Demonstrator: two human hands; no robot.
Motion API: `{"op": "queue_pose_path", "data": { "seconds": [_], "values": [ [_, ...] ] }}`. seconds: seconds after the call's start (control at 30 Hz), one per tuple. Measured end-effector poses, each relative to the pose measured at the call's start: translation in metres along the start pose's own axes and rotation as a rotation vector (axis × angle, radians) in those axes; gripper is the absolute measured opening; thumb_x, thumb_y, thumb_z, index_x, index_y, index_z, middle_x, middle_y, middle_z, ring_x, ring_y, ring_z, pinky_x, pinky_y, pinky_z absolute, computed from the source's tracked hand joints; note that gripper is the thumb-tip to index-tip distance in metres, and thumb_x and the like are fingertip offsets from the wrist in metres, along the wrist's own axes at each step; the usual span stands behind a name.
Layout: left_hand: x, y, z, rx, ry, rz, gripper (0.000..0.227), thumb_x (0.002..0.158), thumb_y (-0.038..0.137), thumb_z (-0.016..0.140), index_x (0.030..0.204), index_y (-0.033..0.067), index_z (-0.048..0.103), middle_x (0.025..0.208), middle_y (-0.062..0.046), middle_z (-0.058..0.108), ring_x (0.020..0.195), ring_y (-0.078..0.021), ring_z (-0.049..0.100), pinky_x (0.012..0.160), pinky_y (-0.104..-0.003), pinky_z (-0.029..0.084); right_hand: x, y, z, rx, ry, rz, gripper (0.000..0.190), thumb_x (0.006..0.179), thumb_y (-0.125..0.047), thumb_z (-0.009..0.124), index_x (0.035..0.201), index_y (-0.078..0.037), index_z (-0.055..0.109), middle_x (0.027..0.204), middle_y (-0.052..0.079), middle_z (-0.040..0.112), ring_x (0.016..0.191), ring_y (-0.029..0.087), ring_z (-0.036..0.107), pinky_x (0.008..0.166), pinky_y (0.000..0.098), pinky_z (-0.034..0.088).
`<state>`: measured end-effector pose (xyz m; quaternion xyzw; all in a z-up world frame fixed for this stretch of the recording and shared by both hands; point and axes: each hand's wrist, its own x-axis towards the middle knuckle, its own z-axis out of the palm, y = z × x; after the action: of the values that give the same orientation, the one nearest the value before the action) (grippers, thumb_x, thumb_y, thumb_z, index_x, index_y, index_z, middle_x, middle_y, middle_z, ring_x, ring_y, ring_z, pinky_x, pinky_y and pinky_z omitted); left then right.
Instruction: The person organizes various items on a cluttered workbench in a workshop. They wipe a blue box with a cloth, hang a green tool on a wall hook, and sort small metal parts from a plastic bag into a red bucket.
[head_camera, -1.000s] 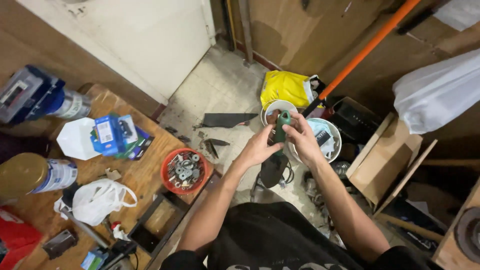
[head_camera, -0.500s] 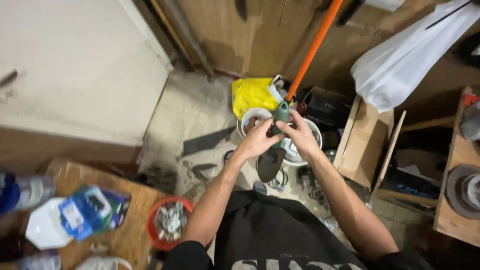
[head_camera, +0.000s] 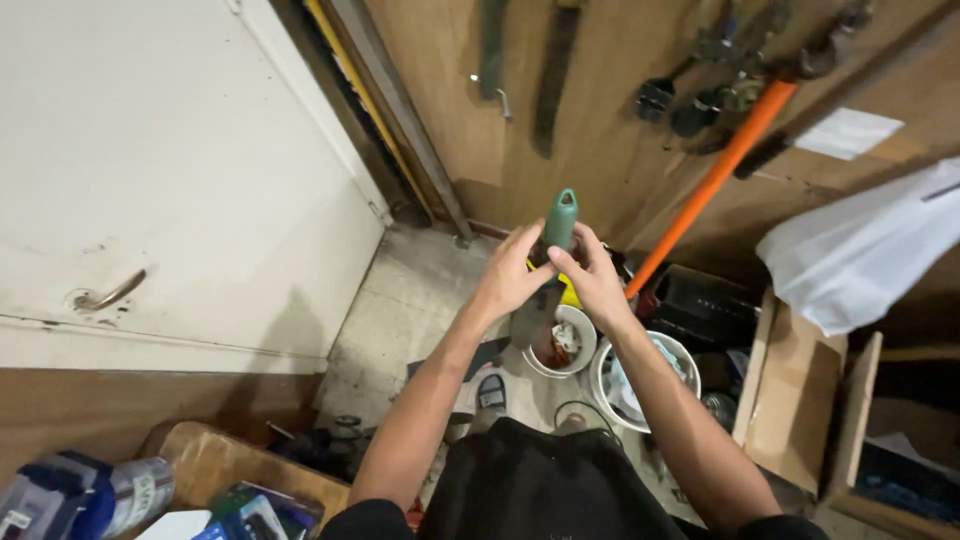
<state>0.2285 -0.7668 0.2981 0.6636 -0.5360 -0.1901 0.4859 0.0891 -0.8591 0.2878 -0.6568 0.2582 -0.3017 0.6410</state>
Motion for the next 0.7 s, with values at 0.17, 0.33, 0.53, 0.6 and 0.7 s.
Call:
{"op": "queue_pose_path", "data": {
  "seconds": [0.17,0.33,0.53,0.6,0.7],
  "values": [
    [0.023,-0.023,-0.032,0.123,0.089,-0.031,0.073,0.084,0.038,0.080,0.148,0.0199,0.050,0.115,-0.013,0.061,0.103,-0.0372,0.068,0.086,-0.050,0.058,0.053,0.004,0.030,-0.001,-0.022,-0.006,0.052,0.098,-0.020,0.075,0.145,-0.013,0.055,0.115,0.015,0.067,0.106,0.025,0.065,0.095,0.0434,0.054],
    [0.046,-0.020,-0.048,0.105,-0.016,0.024,0.080,0.082,0.033,0.083,0.151,0.0181,0.047,0.123,-0.015,0.060,0.108,-0.0369,0.068,0.086,-0.050,0.059,0.075,-0.006,0.015,0.019,-0.004,-0.068,0.054,0.100,-0.010,0.069,0.151,-0.007,0.049,0.124,0.017,0.066,0.112,0.027,0.064,0.095,0.0441,0.056],
    [0.131,-0.056,-0.050,-0.281,-0.025,-0.077,0.042,0.098,0.019,0.070,0.139,0.0183,0.062,0.107,-0.008,0.076,0.088,-0.0196,0.076,0.080,-0.034,0.062,0.087,-0.002,-0.042,-0.037,0.128,-0.175,0.050,0.106,-0.012,0.063,0.152,-0.003,0.046,0.129,0.022,0.063,0.119,0.027,0.059,0.101,0.0509,0.052],
    [0.179,-0.086,-0.040,-0.372,0.085,-0.082,0.031,0.100,0.025,0.071,0.128,0.0147,0.067,0.100,-0.009,0.078,0.078,-0.0158,0.077,0.068,-0.027,0.062,0.092,0.013,-0.070,-0.019,0.150,-0.196,0.051,0.106,-0.012,0.063,0.153,-0.001,0.044,0.132,0.024,0.061,0.123,0.028,0.056,0.104,0.0532,0.049],
    [0.228,-0.080,-0.036,-0.382,0.181,-0.027,0.027,0.100,0.021,0.070,0.125,0.0102,0.066,0.097,-0.010,0.077,0.076,-0.0149,0.075,0.062,-0.026,0.060,0.087,0.005,-0.096,-0.035,0.177,-0.199,0.051,0.107,-0.012,0.061,0.153,-0.001,0.040,0.131,0.027,0.059,0.123,0.035,0.057,0.102,0.0560,0.049]
  ]
}}
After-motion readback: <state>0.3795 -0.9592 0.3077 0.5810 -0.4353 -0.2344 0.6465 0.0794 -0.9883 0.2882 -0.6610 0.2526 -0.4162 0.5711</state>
